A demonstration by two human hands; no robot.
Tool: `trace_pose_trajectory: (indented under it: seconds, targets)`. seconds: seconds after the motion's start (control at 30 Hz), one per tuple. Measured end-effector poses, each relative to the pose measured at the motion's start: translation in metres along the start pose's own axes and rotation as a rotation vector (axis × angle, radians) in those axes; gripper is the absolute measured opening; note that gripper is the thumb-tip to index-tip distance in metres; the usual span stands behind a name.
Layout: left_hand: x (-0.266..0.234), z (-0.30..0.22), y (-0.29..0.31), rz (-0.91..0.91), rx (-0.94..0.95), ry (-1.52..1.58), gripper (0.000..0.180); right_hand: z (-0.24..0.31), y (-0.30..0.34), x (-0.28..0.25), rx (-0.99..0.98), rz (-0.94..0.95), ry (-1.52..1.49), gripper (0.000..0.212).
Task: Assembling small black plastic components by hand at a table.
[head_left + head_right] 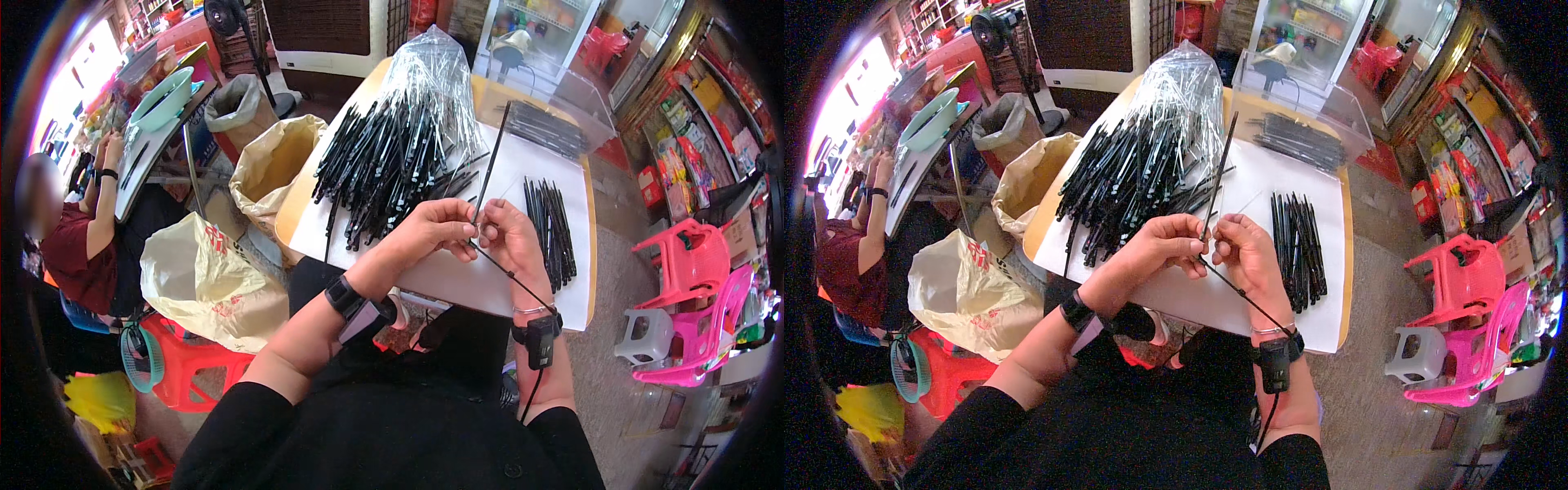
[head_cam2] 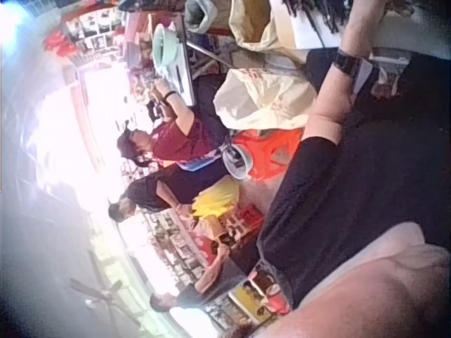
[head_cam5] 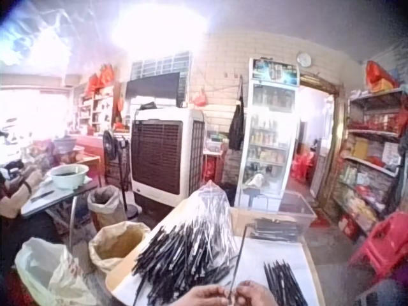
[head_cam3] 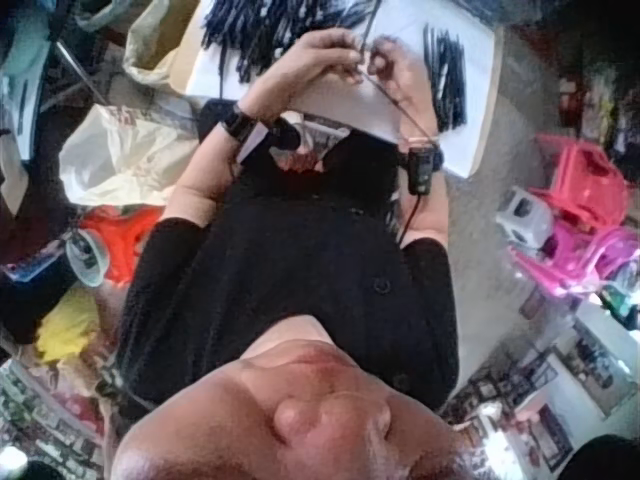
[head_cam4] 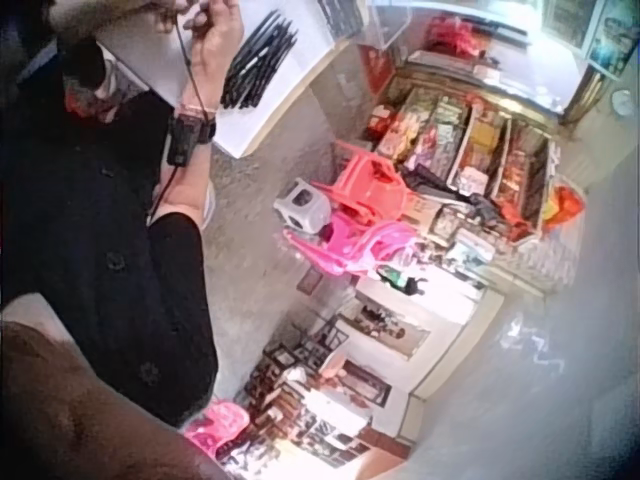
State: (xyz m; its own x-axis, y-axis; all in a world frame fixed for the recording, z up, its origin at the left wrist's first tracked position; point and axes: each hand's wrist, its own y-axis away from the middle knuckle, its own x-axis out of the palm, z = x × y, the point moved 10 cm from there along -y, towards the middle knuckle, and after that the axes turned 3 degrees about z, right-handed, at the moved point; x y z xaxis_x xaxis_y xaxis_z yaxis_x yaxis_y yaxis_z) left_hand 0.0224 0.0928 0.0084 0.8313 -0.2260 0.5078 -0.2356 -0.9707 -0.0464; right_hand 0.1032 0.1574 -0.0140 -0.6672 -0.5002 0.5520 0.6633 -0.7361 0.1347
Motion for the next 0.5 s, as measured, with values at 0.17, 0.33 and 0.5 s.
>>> trace_pose_trajectory:
  seconds: [0.17,0.33,0.5]
  targets:
    - [0.000,-0.002,0.001,0.012,0.024,0.080,0.016,0.003,0.001,-0.004,-0.038,-0.064,-0.001,0.010]
    - [-0.003,-0.002,0.001,-0.011,0.035,0.102,0.017,0.012,0.014,-0.002,-0.087,-0.189,0.013,0.012]
    - [-0.008,-0.009,0.003,-0.077,0.078,0.067,0.018,0.008,0.014,-0.003,-0.073,-0.211,-0.058,0.012]
